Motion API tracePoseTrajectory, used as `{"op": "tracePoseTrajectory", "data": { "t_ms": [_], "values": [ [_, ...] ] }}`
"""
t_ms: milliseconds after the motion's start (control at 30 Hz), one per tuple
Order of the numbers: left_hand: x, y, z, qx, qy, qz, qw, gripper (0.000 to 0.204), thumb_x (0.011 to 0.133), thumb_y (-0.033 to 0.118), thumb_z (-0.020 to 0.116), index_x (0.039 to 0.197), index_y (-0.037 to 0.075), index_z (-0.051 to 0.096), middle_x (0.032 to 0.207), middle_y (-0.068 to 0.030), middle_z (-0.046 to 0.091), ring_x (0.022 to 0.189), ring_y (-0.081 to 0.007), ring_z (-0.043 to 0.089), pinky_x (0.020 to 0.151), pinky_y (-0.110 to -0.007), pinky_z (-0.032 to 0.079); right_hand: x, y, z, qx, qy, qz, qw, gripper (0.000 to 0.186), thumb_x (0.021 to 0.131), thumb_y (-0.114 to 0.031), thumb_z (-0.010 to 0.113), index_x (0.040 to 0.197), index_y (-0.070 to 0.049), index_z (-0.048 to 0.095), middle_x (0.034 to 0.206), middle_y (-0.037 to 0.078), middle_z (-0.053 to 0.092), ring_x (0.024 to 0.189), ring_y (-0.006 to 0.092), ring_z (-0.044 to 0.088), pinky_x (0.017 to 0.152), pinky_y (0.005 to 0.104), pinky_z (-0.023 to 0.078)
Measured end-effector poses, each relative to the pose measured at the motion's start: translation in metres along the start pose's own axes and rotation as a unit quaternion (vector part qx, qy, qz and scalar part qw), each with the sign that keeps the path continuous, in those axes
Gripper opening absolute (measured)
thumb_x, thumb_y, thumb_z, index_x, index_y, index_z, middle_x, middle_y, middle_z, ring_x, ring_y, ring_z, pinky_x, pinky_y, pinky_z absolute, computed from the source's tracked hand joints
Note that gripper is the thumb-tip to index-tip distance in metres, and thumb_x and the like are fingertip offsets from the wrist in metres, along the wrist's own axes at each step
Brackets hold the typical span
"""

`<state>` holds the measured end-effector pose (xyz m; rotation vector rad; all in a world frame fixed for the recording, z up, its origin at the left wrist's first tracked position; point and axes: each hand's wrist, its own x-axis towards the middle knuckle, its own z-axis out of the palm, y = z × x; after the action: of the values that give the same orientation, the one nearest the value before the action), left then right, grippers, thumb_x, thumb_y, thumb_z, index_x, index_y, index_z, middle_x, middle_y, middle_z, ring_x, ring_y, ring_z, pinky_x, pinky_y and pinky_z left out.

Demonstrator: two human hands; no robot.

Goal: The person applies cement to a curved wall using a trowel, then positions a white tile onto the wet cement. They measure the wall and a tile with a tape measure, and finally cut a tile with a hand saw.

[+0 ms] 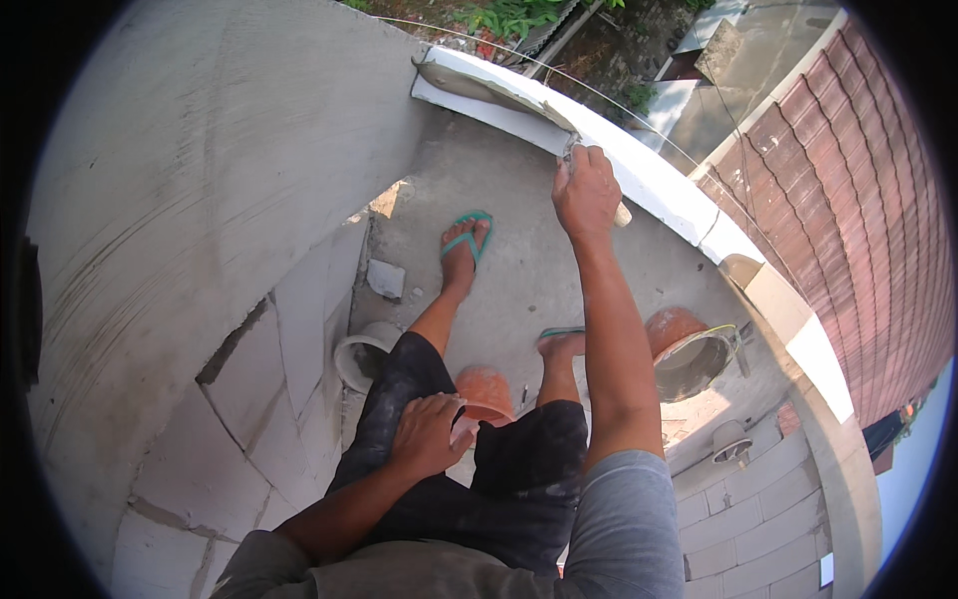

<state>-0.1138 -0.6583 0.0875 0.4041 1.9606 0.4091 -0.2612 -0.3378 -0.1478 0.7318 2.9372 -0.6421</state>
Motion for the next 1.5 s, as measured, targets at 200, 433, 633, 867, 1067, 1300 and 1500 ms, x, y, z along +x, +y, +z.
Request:
{"op": "tracePoseTrajectory", "data": {
  "t_ms": [200,433,633,867,1067,1300,1500],
  "values": [
    [0.005,0.004,0.002,0.035,-0.012,0.006,0.999,0.050,0.092,0.033,0.073,0.126,-0.002,0.066,0.127,-0.0192,0.068,0.126,-0.0336,0.061,0.110,-0.049,0.041,-0.034,0.049,-0.003,0.016,0.067,0.021,0.997,0.026,0.090,-0.019,0.076,0.109,-0.005,0.066,0.105,0.013,0.062,0.099,0.0344,0.064,0.083,0.0473,0.053],
    [0.009,0.009,0.006,0.077,-0.032,0.013,0.996,0.051,0.093,0.035,0.072,0.128,-0.001,0.066,0.129,-0.0192,0.069,0.127,-0.0332,0.062,0.110,-0.047,0.042,-0.057,0.083,-0.004,0.032,0.101,0.057,0.993,0.028,0.087,-0.015,0.079,0.110,-0.005,0.066,0.108,0.013,0.062,0.101,0.0349,0.063,0.084,0.0479,0.051],
    [0.014,0.012,0.010,0.087,-0.043,0.011,0.995,0.050,0.094,0.036,0.072,0.127,-0.001,0.067,0.129,-0.0194,0.069,0.127,-0.0335,0.062,0.109,-0.047,0.042,-0.079,0.098,0.020,0.047,0.155,0.075,0.984,0.034,0.083,-0.013,0.081,0.111,-0.003,0.065,0.109,0.016,0.062,0.108,0.0384,0.061,0.088,0.0499,0.049],
    [0.017,0.012,0.014,0.111,-0.078,-0.010,0.991,0.054,0.095,0.039,0.071,0.133,0.001,0.066,0.134,-0.0204,0.068,0.130,-0.0351,0.061,0.111,-0.048,0.042,-0.087,0.092,0.093,0.030,0.156,0.213,0.964,0.035,0.087,-0.012,0.075,0.114,0.006,0.061,0.110,0.024,0.061,0.112,0.0434,0.059,0.094,0.0528,0.047],
    [0.018,0.007,0.019,0.118,-0.065,0.007,0.991,0.052,0.095,0.039,0.071,0.131,0.001,0.067,0.133,-0.0196,0.068,0.129,-0.0348,0.061,0.111,-0.047,0.042,-0.110,0.089,0.150,0.105,0.104,0.246,0.958,0.030,0.093,-0.014,0.067,0.113,0.008,0.060,0.111,0.026,0.062,0.110,0.0459,0.059,0.096,0.0546,0.047],
    [0.016,0.008,0.020,0.081,-0.068,-0.018,0.994,0.052,0.096,0.039,0.069,0.130,0.000,0.066,0.132,-0.0198,0.068,0.130,-0.0344,0.060,0.111,-0.048,0.041,-0.189,0.045,0.078,0.177,-0.040,0.266,0.947,0.025,0.093,-0.015,0.064,0.103,0.007,0.063,0.106,0.027,0.065,0.104,0.0473,0.062,0.091,0.0553,0.049],
    [0.015,0.006,0.012,0.075,-0.067,-0.026,0.995,0.052,0.095,0.036,0.071,0.131,-0.001,0.065,0.130,-0.0178,0.069,0.127,-0.0318,0.061,0.109,-0.046,0.041,-0.132,-0.027,0.022,0.412,-0.154,0.323,0.838,0.037,0.097,-0.030,0.060,0.099,0.007,0.063,0.092,0.023,0.067,0.081,0.0395,0.064,0.078,0.0490,0.052]
  ]
}}
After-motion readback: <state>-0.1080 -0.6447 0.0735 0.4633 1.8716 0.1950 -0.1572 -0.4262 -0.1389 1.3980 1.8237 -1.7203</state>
